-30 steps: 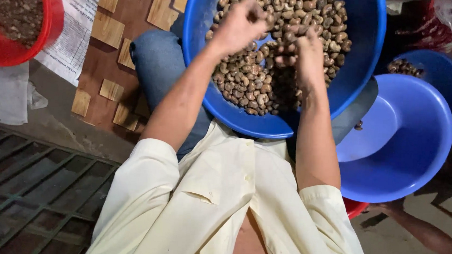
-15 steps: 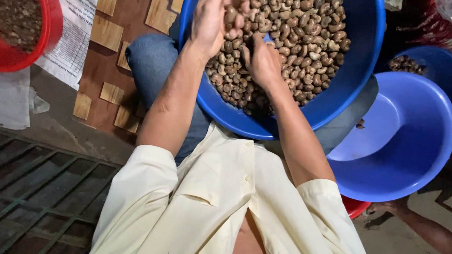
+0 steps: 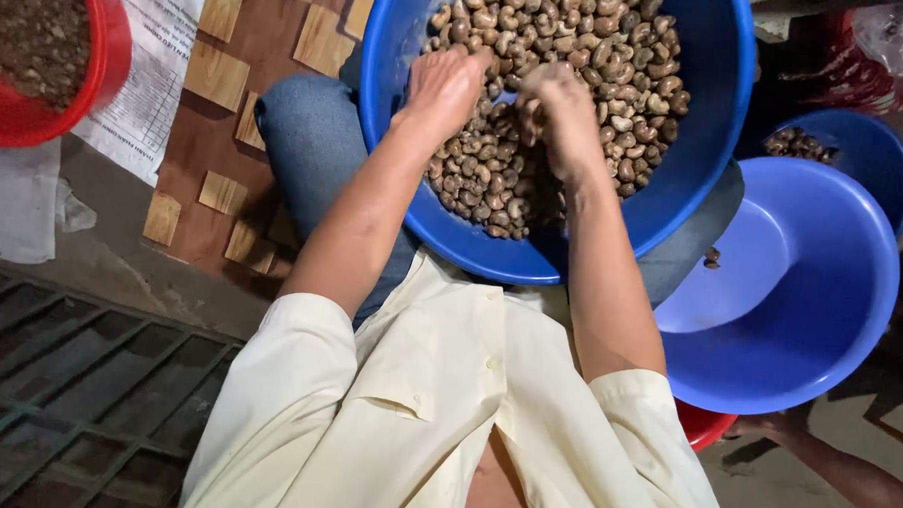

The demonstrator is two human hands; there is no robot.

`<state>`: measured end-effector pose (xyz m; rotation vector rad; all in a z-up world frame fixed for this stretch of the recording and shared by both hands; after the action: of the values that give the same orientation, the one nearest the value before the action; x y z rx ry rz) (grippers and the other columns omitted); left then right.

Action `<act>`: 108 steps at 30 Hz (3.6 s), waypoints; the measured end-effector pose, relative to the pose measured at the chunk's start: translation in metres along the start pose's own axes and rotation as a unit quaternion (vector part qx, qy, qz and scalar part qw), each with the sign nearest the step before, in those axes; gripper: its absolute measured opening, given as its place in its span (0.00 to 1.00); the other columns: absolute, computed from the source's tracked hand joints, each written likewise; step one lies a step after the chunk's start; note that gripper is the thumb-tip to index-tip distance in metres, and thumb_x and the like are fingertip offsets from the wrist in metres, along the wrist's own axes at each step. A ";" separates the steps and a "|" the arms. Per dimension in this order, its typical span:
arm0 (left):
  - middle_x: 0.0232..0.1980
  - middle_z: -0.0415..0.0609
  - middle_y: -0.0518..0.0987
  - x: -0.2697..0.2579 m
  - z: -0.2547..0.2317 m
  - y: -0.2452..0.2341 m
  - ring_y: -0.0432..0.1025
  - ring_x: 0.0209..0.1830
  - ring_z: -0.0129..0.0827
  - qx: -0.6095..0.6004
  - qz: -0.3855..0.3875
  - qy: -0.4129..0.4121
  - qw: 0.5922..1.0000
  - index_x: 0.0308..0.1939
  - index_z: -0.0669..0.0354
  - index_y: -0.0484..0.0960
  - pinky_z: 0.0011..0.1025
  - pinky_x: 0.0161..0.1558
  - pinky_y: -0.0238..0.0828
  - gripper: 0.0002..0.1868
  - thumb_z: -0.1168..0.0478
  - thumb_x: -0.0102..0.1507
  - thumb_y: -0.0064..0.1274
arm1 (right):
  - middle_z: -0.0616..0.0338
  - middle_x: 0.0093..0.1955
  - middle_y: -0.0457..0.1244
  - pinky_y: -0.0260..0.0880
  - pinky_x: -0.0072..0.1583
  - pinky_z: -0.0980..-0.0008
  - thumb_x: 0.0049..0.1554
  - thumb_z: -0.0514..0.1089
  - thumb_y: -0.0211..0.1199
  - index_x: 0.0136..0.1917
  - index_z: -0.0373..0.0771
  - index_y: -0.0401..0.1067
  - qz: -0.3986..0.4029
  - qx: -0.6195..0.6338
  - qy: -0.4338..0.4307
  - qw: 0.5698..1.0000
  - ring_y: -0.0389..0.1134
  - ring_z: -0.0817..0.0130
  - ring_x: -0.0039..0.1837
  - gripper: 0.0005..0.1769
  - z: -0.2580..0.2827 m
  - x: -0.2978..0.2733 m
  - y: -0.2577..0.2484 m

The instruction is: Sorting cashews by hand from a large blue bowl into smaller red and blue bowls.

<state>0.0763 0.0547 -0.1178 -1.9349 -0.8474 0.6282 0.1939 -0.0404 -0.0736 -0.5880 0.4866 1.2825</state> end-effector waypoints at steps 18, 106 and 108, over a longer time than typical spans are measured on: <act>0.21 0.39 0.69 -0.001 0.003 0.004 0.63 0.18 0.29 -0.033 0.087 -0.077 0.993 0.45 0.61 0.82 0.36 0.32 0.73 0.12 0.56 0.66 0.62 | 0.48 0.55 0.68 0.72 0.55 0.61 0.67 0.40 0.50 0.59 0.33 0.66 -0.093 -0.179 -0.238 0.950 0.69 0.61 0.53 0.11 0.017 -0.006 -0.020; 0.33 0.53 0.84 -0.015 -0.037 0.074 0.82 0.37 0.47 0.041 0.166 0.124 0.977 0.48 0.47 0.85 0.47 0.39 0.79 0.12 0.59 0.63 0.49 | 0.53 0.44 0.70 0.73 0.50 0.40 0.61 0.57 0.60 0.54 0.53 0.67 -0.181 -0.508 -0.132 0.832 0.74 0.43 0.47 0.12 -0.055 0.038 -0.033; 0.30 0.51 0.83 -0.014 -0.046 0.035 0.81 0.33 0.45 0.005 0.139 0.114 0.984 0.43 0.50 0.86 0.44 0.35 0.79 0.08 0.55 0.63 0.55 | 0.57 0.44 0.70 0.73 0.50 0.42 0.62 0.57 0.57 0.54 0.55 0.68 -0.178 -0.518 -0.132 0.826 0.74 0.47 0.48 0.10 -0.048 0.030 -0.030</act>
<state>0.1101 0.0068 -0.1261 -2.0869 -0.4351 0.5570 0.2293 -0.0550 -0.1251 -1.3051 -0.6107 1.1618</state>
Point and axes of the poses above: each hand's wrist, its own x-axis towards the middle knuckle, its own y-axis out of the palm, z = x × y, the point moved 9 cm from there along x, towards the middle knuckle
